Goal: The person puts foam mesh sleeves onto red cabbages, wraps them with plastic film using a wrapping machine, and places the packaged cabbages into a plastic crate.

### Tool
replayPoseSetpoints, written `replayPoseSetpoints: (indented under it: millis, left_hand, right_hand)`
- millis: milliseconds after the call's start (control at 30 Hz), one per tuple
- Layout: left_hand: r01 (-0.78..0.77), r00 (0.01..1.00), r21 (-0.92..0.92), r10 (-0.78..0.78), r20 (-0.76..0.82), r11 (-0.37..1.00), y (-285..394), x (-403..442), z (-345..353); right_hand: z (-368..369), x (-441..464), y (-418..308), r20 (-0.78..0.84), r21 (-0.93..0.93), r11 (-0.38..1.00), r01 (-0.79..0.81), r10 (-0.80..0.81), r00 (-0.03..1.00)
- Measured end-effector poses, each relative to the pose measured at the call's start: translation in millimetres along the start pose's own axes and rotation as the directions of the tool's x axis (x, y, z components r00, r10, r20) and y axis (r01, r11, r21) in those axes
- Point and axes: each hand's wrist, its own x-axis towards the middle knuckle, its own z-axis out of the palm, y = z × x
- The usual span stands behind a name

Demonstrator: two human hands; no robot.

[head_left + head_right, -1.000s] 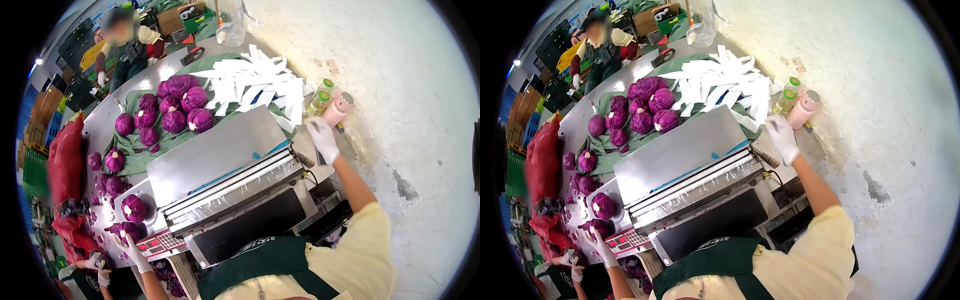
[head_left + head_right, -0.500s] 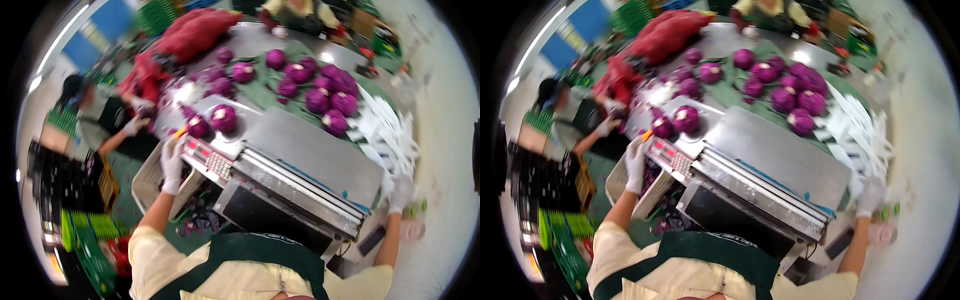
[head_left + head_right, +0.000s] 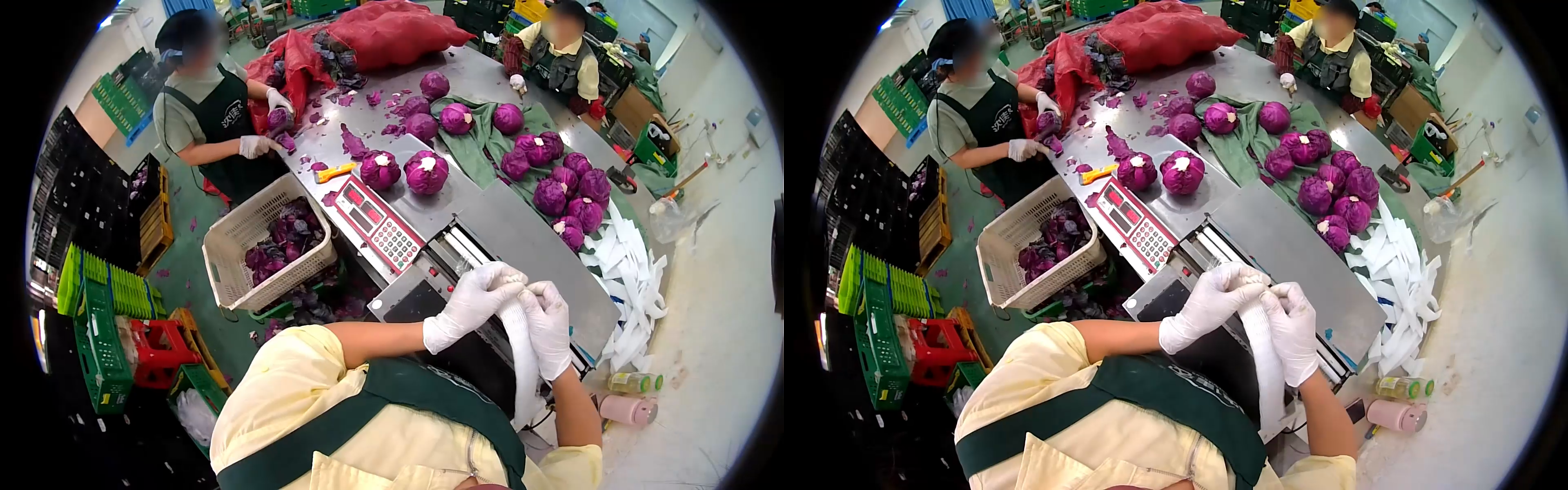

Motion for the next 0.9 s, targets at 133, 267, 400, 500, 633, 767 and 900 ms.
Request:
replayPoseSetpoints:
  millis: [133,267,400,500,633,767,900]
  left_hand:
    - [0.048,0.996,-0.167,-0.061,-0.070,0.985,5.0,1.1,-20.2]
    - [0.092,0.991,-0.272,-0.115,-0.072,0.958,6.7,13.3,-48.1]
    - [-0.231,0.948,0.166,0.261,-0.182,0.959,-7.0,19.4,-69.1]
    - [-0.385,0.853,0.323,0.467,-0.234,0.865,3.1,29.6,-94.3]
    - [-0.028,0.977,-0.283,-0.033,-0.210,0.959,19.2,38.4,-119.3]
    - [0.550,0.830,-0.333,-0.458,0.318,0.766,17.5,33.2,-150.6]
    - [0.471,0.781,-0.479,-0.603,-0.166,0.741,3.2,50.6,-176.0]
  right_hand:
    - [21.2,6.9,7.1,0.011,0.325,0.927,-0.188,0.195,0.981]
    - [61.8,22.6,-7.9,-0.066,0.583,0.809,-0.073,0.137,0.988]
    - [102.0,40.7,-10.6,-0.157,0.510,0.859,0.033,0.056,0.986]
    - [121.1,51.4,0.1,-0.160,0.602,0.798,-0.034,0.162,0.974]
    - [130.0,68.9,-7.2,-0.113,0.692,0.721,-0.036,0.158,0.981]
    - [104.9,127.7,-14.3,0.016,0.859,0.456,-0.233,0.432,0.902]
    - [83.6,166.1,-17.4,0.217,-0.029,0.965,-0.259,0.259,0.941]
